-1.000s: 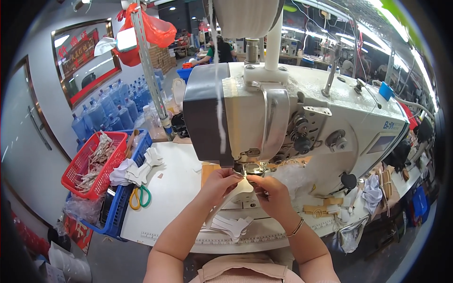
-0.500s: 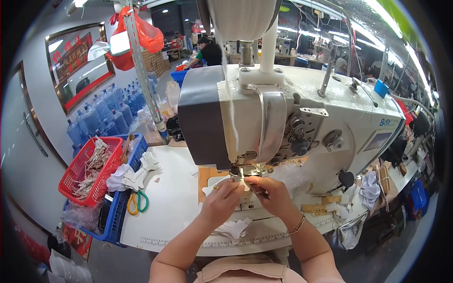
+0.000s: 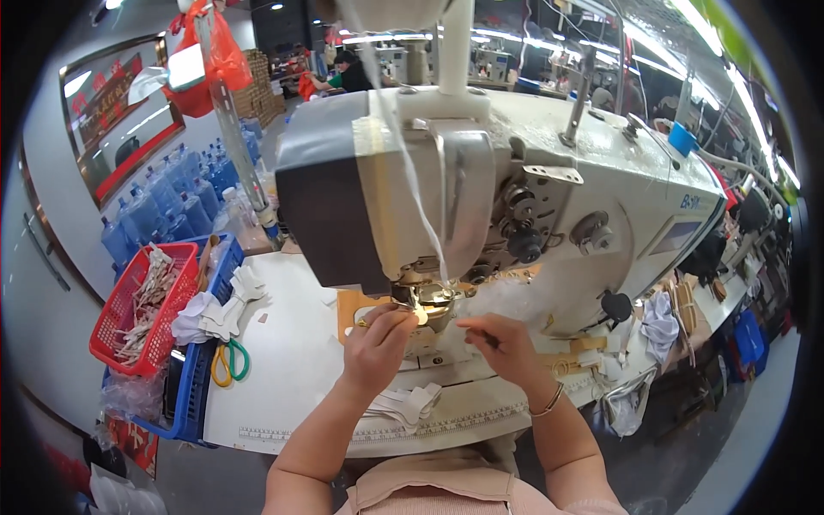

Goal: Stitch pieces of shoe upper material together using an industrial sewing machine.

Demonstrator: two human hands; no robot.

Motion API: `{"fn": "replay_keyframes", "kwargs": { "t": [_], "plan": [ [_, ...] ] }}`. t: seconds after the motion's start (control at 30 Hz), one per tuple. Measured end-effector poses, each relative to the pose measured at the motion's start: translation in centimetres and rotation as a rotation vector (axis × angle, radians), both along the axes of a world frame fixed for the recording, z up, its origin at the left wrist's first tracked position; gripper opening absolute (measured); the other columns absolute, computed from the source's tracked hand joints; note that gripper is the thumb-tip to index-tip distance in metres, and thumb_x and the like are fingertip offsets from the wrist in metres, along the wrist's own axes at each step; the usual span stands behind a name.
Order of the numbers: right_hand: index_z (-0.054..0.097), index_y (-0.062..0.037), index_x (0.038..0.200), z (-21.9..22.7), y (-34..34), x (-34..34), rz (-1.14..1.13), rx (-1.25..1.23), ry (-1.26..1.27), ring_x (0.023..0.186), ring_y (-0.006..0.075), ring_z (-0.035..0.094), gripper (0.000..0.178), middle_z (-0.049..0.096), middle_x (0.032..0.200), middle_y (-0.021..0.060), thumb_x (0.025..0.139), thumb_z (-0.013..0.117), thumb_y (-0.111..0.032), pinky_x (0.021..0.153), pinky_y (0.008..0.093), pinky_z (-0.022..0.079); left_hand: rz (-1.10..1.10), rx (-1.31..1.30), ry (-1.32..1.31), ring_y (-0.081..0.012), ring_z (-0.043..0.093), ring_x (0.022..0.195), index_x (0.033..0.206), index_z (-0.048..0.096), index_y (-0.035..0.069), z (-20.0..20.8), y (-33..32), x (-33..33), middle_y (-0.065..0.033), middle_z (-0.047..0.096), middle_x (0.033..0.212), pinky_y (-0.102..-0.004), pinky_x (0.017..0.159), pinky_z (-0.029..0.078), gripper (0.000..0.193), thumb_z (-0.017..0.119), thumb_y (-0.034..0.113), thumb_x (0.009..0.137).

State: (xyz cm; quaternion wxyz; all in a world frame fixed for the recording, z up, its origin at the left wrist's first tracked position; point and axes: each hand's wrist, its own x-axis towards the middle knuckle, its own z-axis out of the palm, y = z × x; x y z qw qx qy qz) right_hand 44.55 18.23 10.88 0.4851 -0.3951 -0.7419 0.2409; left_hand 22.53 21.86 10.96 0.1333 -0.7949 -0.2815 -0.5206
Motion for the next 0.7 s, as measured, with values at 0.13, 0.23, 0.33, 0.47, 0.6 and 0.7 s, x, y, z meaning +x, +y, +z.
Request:
{"fn": "replay_keyframes", "kwargs": {
  "t": [0.13, 0.23, 0.33, 0.47, 0.6, 0.7],
  "plan": [
    [0.061, -0.0119, 0.113, 1.7, 0.7, -2.5, -0.060, 0.085, -0.145, 0.065, 0.0166, 0.057, 0.046, 0.058, 0.077, 0.0079, 0.073, 0.058, 0.011, 0.061, 0.0253, 0.048, -0.014, 0.017, -0.032, -0.0232, 0.063, 0.087, 0.089, 0.065, 0.005, -0.3, -0.2, 0.0, -0.0043, 0.062, 0.089, -0.0305, 0.067, 0.053, 0.022, 0.064, -0.001, 0.068],
    [0.062, -0.0136, 0.112, 2.2, 1.4, -2.8, -0.033, 0.117, -0.200, 0.067, 0.0207, 0.060, 0.047, 0.060, 0.079, 0.0101, 0.071, 0.059, 0.010, 0.062, 0.0282, 0.049, -0.021, 0.011, -0.027, -0.0232, 0.063, 0.086, 0.088, 0.065, 0.007, -0.2, -0.1, -0.3, -0.0047, 0.062, 0.088, -0.0308, 0.067, 0.053, 0.020, 0.064, 0.000, 0.069],
    [0.062, -0.0150, 0.112, 2.7, 1.5, -2.7, 0.008, 0.141, -0.240, 0.068, 0.0211, 0.061, 0.048, 0.061, 0.079, 0.0103, 0.070, 0.060, 0.009, 0.062, 0.0297, 0.050, -0.098, -0.042, -0.080, -0.0238, 0.063, 0.085, 0.088, 0.066, 0.008, -0.4, 0.6, -0.7, -0.0061, 0.062, 0.088, -0.0313, 0.067, 0.053, 0.020, 0.063, -0.002, 0.071],
    [0.062, -0.0171, 0.114, 3.4, 1.0, -3.0, -0.002, 0.094, -0.299, 0.069, 0.0228, 0.062, 0.051, 0.062, 0.082, 0.0103, 0.070, 0.060, 0.009, 0.062, 0.0313, 0.051, -0.238, -0.306, -0.239, -0.0244, 0.063, 0.081, 0.085, 0.067, 0.006, -2.0, 3.2, -1.6, -0.0095, 0.063, 0.092, -0.0293, 0.065, 0.050, 0.023, 0.059, -0.010, 0.071],
    [0.060, -0.0169, 0.117, 3.3, 1.0, -3.7, -0.045, 0.093, -0.303, 0.067, 0.0223, 0.061, 0.054, 0.061, 0.079, 0.0098, 0.070, 0.059, 0.010, 0.062, 0.0304, 0.050, -0.298, -0.376, -0.300, -0.0218, 0.063, 0.081, 0.083, 0.068, 0.005, -2.3, 4.0, -1.6, -0.0084, 0.063, 0.095, -0.0279, 0.065, 0.050, 0.024, 0.058, -0.014, 0.072],
    [0.060, -0.0172, 0.118, 3.5, 0.8, -3.5, -0.054, 0.084, -0.297, 0.068, 0.0223, 0.061, 0.055, 0.061, 0.080, 0.0101, 0.070, 0.059, 0.010, 0.062, 0.0304, 0.050, -0.268, -0.247, -0.286, -0.0225, 0.062, 0.081, 0.081, 0.068, 0.005, -1.6, 3.4, -1.0, -0.0080, 0.064, 0.095, -0.0272, 0.066, 0.049, 0.022, 0.058, -0.012, 0.072]
  ]
}}
